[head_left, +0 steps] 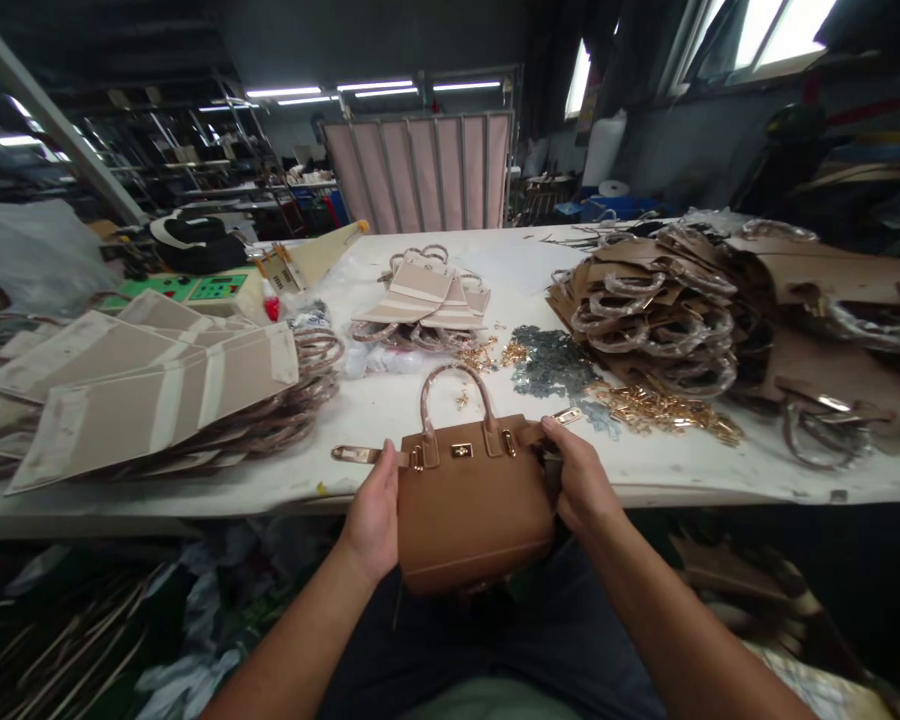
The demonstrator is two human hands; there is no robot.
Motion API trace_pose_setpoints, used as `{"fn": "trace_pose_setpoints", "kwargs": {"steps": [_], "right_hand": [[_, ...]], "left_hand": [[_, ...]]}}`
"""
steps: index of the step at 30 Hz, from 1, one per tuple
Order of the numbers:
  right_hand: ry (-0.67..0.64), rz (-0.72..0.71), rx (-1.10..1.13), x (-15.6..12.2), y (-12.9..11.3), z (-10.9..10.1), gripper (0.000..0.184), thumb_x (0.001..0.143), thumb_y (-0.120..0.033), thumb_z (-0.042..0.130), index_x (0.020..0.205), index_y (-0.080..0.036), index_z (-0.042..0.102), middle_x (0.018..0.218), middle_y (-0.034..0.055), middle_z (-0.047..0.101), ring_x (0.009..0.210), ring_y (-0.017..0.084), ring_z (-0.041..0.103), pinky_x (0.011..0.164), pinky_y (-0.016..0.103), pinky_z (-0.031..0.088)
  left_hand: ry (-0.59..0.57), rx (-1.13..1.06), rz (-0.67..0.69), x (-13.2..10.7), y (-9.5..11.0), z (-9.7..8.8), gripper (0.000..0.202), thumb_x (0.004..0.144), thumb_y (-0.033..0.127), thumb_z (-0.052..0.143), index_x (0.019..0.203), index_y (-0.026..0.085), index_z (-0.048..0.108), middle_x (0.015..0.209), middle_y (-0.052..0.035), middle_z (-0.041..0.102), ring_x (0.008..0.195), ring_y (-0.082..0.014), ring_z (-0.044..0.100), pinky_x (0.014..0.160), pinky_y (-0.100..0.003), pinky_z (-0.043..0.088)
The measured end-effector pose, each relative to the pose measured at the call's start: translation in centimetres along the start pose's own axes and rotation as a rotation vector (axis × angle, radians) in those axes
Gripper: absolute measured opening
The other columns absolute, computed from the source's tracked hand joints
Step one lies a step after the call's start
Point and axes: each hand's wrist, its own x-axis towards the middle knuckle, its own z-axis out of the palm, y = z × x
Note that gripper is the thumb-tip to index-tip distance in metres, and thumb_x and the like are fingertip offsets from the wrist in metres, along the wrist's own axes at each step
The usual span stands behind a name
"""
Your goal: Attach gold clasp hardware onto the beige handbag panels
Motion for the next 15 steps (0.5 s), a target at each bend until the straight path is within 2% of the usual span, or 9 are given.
{"fn": "trace_pose_setpoints", "kwargs": {"steps": [2,4,6,8,9,11,15], "right_hand": [[0.002,0.056,0.056,0.0,0.1,-0.2,0.035,0.077,-0.055,0.083,0.079,-0.020,0.074,0.080,0.0039,0.076,0.072,0.022,0.067,0.071,0.033,0.055],[0.030,0.087,0.099,-0.1,0.0,-0.2,0.034,0.075,-0.053,0.085,0.077,-0.021,0.074,0.079,0.0037,0.077,0.070,0.022,0.067,0.072,0.033,0.057],[0.018,0.130,0.121,-0.2,-0.2,0.0,0.035,0.074,-0.053,0.085,0.077,-0.020,0.074,0.080,0.0053,0.078,0.072,0.024,0.069,0.074,0.035,0.058],[-0.053,0.185,0.136,-0.4,-0.6,0.3,0.035,0.075,-0.052,0.085,0.077,-0.019,0.076,0.079,0.0065,0.079,0.071,0.025,0.070,0.074,0.036,0.059],[-0.094,0.205,0.140,-0.6,-0.7,0.6,0.035,0.076,-0.052,0.085,0.077,-0.018,0.076,0.077,0.0063,0.078,0.068,0.024,0.069,0.072,0.035,0.058],[-0.165,0.218,0.130,-1.0,-1.0,1.2,0.034,0.078,-0.051,0.085,0.076,-0.017,0.077,0.073,0.0050,0.077,0.064,0.021,0.067,0.069,0.032,0.056],[-0.299,0.245,0.073,-2.0,-1.3,2.1,0.038,0.082,-0.051,0.084,0.069,-0.016,0.074,0.067,0.0045,0.073,0.060,0.018,0.063,0.065,0.029,0.052]], "left_hand": [[-0.041,0.061,0.024,-0.3,-0.3,-1.5,0.068,0.088,0.057,0.078,0.141,0.018,0.066,0.129,-0.0174,0.076,0.130,-0.0393,0.067,0.119,-0.057,0.043],[-0.134,0.125,0.055,-1.0,-0.5,-3.1,0.077,0.071,0.057,0.091,0.134,0.018,0.071,0.130,-0.0177,0.076,0.132,-0.0417,0.065,0.119,-0.055,0.044],[-0.188,0.139,0.051,-1.7,-0.2,-4.6,0.089,0.057,0.069,0.094,0.128,0.018,0.075,0.127,-0.0191,0.076,0.133,-0.0450,0.063,0.117,-0.054,0.045],[-0.161,0.111,-0.012,-2.0,0.5,-5.2,0.101,0.056,0.089,0.081,0.125,0.016,0.076,0.123,-0.0211,0.077,0.134,-0.0470,0.062,0.116,-0.056,0.045],[-0.133,0.097,-0.051,-1.9,1.0,-5.2,0.105,0.058,0.096,0.072,0.125,0.015,0.076,0.121,-0.0220,0.078,0.135,-0.0473,0.061,0.116,-0.057,0.045],[-0.105,0.110,-0.128,-1.5,2.1,-4.5,0.109,0.063,0.100,0.063,0.127,0.012,0.075,0.119,-0.0236,0.078,0.134,-0.0477,0.062,0.115,-0.059,0.044],[-0.199,0.232,-0.272,-0.8,4.1,-2.0,0.104,0.064,0.093,0.070,0.122,0.008,0.077,0.121,-0.0280,0.076,0.124,-0.0520,0.066,0.108,-0.063,0.048]]}}
